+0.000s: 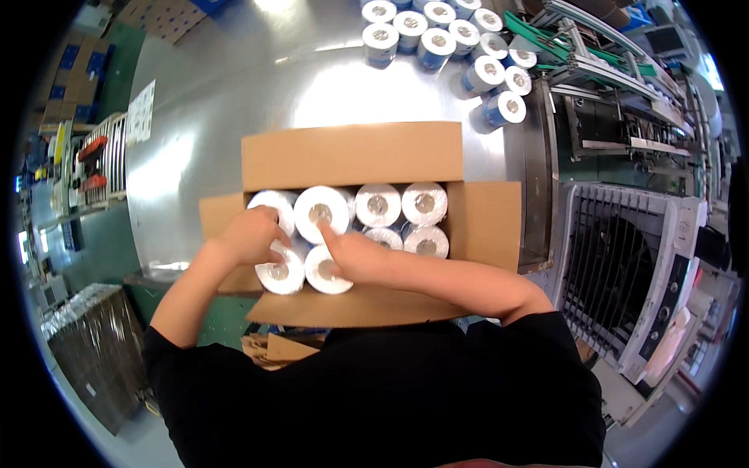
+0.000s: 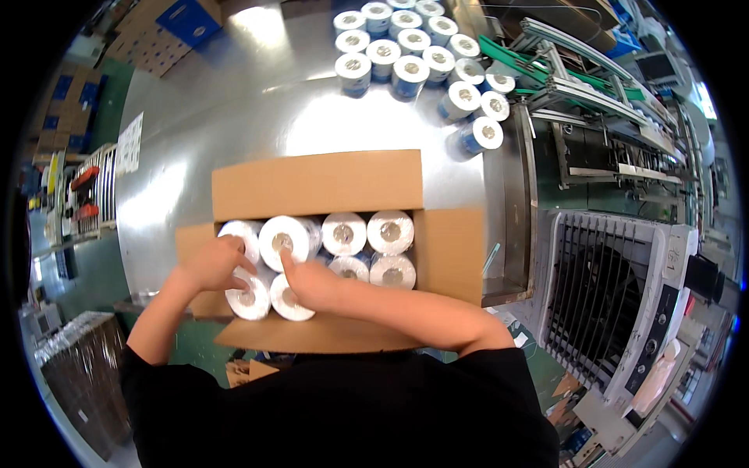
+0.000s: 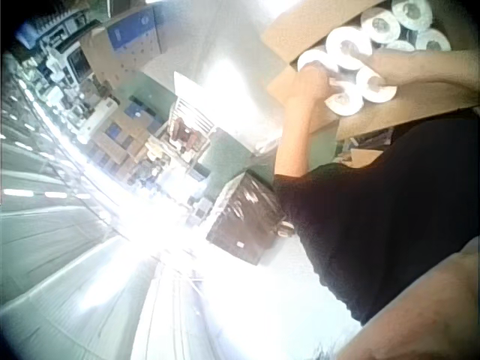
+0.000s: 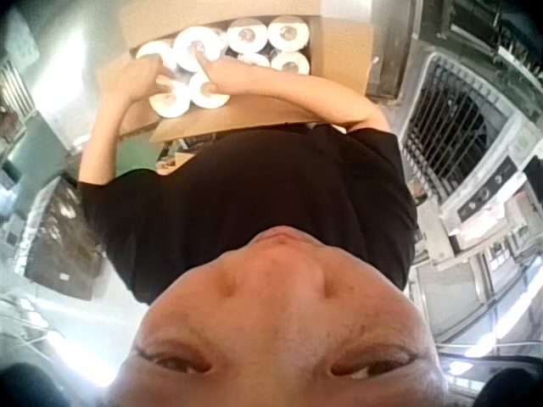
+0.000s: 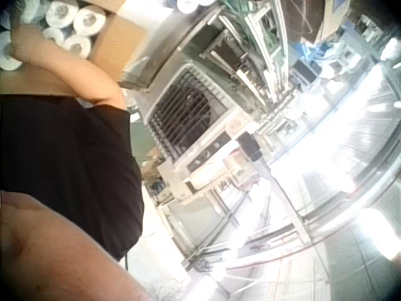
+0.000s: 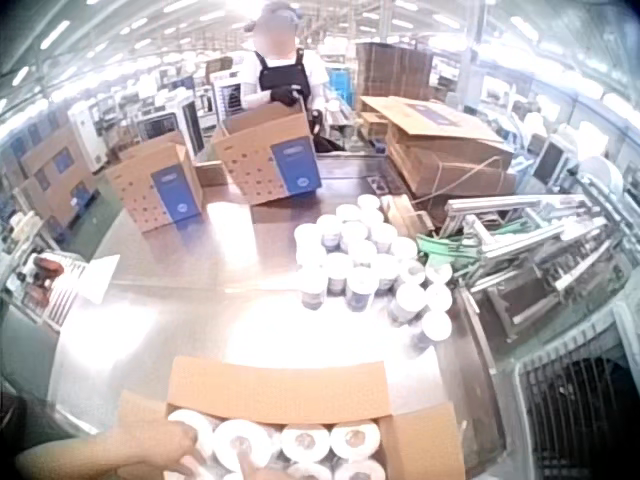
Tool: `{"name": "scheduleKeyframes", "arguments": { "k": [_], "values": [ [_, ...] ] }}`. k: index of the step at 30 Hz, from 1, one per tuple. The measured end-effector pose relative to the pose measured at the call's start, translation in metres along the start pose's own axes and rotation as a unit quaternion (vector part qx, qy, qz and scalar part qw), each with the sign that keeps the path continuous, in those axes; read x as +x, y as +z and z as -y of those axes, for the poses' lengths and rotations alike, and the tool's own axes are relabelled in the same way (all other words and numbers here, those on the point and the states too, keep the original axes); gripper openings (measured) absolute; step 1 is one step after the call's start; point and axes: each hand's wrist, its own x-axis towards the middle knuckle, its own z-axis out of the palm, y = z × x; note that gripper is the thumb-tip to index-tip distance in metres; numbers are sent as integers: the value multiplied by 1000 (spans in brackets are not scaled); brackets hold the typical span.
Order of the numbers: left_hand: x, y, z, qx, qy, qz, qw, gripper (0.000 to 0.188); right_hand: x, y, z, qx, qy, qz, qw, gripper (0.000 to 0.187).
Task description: The person places rolls into a cardboard box on a metal table, then folds a flat cardboard piece into a new box and continues packing rolls from the table into the box.
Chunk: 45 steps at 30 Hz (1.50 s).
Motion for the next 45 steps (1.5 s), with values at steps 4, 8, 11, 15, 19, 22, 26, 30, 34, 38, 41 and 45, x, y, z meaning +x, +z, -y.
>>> {"name": "scheduleKeyframes", "arguments": {
  "k": [4,8,11,15,19,22,26,30,34,38,41,45],
  "values": [
    [67,-87,-3,-289,-25,-128,948,25,-44,-80,-33,165,9,-215,963,40],
    [185,-131,39,107,33,-363,925,32,-82,-177,-153,183,134,-578,784,20],
    [289,-156,77,294,71,-335,892,34,-119,-200,-283,-26,338,-559,757,40],
    [402,-188,97,405,114,-272,866,35,-134,-199,-378,-159,415,-459,769,70],
    [472,-202,99,471,163,-176,849,37,-133,-240,-421,-103,475,-302,820,90],
    [499,-199,114,433,141,-168,874,29,-126,-262,-440,-57,395,-262,879,94],
    [497,-202,83,434,97,-133,886,28,-133,-242,-460,-58,364,-301,879,90],
    [460,-155,75,299,-15,-138,944,53,-125,-222,-427,-51,418,-325,847,80],
    [368,-127,74,211,10,-125,969,44,-129,-173,-406,-14,431,-322,843,78],
    [233,-151,39,-103,-19,-339,935,42,-156,-98,-376,53,379,-354,854,83],
    [130,-164,24,-496,-59,-303,811,41,-186,-88,-342,147,370,-434,808,84],
    [57,-108,-56,-634,100,-186,744,42,-217,-160,-234,239,285,-592,715,75]
  ]
}}
